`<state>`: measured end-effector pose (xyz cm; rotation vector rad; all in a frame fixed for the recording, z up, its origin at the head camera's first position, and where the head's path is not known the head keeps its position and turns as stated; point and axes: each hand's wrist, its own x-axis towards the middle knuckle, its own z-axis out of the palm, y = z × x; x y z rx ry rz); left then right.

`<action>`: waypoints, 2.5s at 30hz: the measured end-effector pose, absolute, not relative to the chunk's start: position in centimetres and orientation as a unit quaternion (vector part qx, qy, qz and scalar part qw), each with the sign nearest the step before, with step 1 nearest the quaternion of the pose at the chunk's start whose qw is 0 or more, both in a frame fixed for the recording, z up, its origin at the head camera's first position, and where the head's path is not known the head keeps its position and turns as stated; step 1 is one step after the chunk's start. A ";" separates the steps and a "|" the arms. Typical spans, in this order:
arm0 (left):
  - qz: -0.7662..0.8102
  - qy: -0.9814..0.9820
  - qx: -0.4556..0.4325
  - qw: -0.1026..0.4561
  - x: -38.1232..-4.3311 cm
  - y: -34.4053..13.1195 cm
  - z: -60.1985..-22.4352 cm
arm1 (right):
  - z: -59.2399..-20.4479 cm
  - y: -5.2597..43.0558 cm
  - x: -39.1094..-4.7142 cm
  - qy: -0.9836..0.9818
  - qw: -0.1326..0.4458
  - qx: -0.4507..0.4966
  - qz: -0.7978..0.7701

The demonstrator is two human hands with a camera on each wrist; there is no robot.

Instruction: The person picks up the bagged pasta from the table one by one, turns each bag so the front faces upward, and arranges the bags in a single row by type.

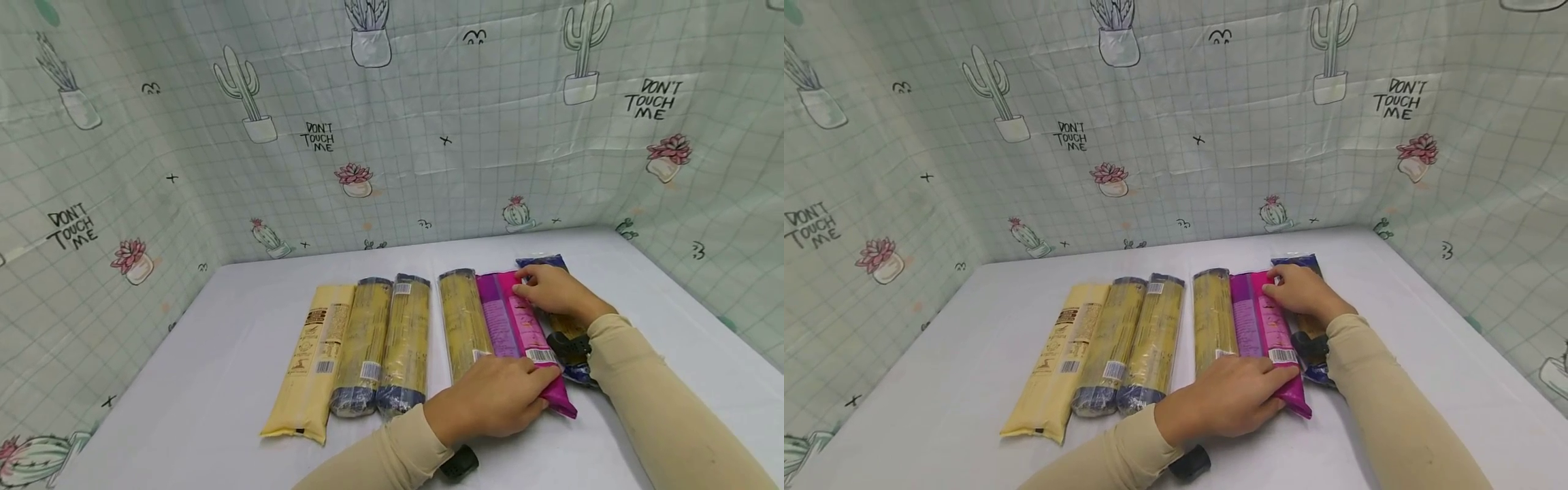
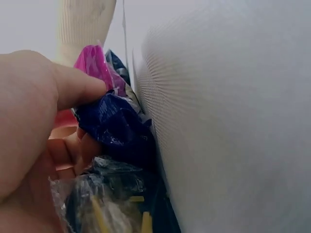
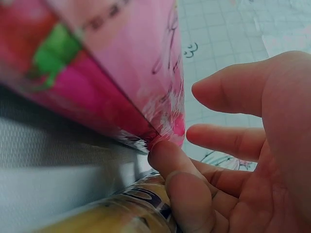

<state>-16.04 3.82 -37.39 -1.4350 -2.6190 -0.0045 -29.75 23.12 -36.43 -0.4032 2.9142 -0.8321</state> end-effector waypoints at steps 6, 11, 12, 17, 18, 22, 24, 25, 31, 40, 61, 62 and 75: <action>-0.004 -0.880 -0.456 0.132 -15.4 3.9 -37.4 | -36.3 23.3 -29.6 0.952 0.031 -0.137 -0.273; -0.044 -0.886 -0.435 0.157 -15.2 3.4 -37.5 | -36.3 23.0 -29.6 0.953 0.027 -0.138 -0.268; -0.054 -0.885 -0.434 0.162 -15.2 3.2 -37.4 | -36.3 23.0 -29.6 0.954 0.027 -0.138 -0.267; -0.091 -0.876 -0.441 0.174 -15.4 2.8 -37.4 | -36.2 22.9 -29.7 0.955 0.032 -0.129 -0.265; -0.097 -0.874 -0.443 0.174 -15.4 2.8 -37.4 | -36.2 22.9 -29.7 0.955 0.034 -0.127 -0.266; -0.121 -0.866 -0.451 0.179 -15.5 2.7 -37.4 | -36.3 22.9 -29.7 0.955 0.038 -0.123 -0.269; -0.132 -0.861 -0.454 0.185 -15.5 2.6 -37.4 | -36.3 22.8 -29.7 0.954 0.036 -0.124 -0.271; -0.137 -0.859 -0.456 0.189 -15.5 2.6 -37.4 | -36.4 22.8 -29.6 0.952 0.041 -0.122 -0.278; -0.158 -0.848 -0.461 0.207 -15.7 2.5 -37.4 | -36.6 22.9 -29.8 0.926 0.097 -0.102 -0.349; -0.179 -0.853 -0.456 0.181 -15.7 2.6 -37.4 | -36.7 23.1 -29.5 0.892 0.127 -0.072 -0.429; -0.171 -0.872 -0.442 0.123 -15.7 2.6 -37.3 | -36.3 22.9 -29.6 0.865 0.146 -0.049 -0.478; -0.171 -0.874 -0.439 0.120 -15.7 2.6 -37.3 | -36.3 22.8 -29.5 0.864 0.146 -0.048 -0.479; 0.003 -0.898 -0.407 0.169 -14.3 2.9 -36.7 | -36.2 22.9 -29.5 0.862 0.120 -0.031 -0.492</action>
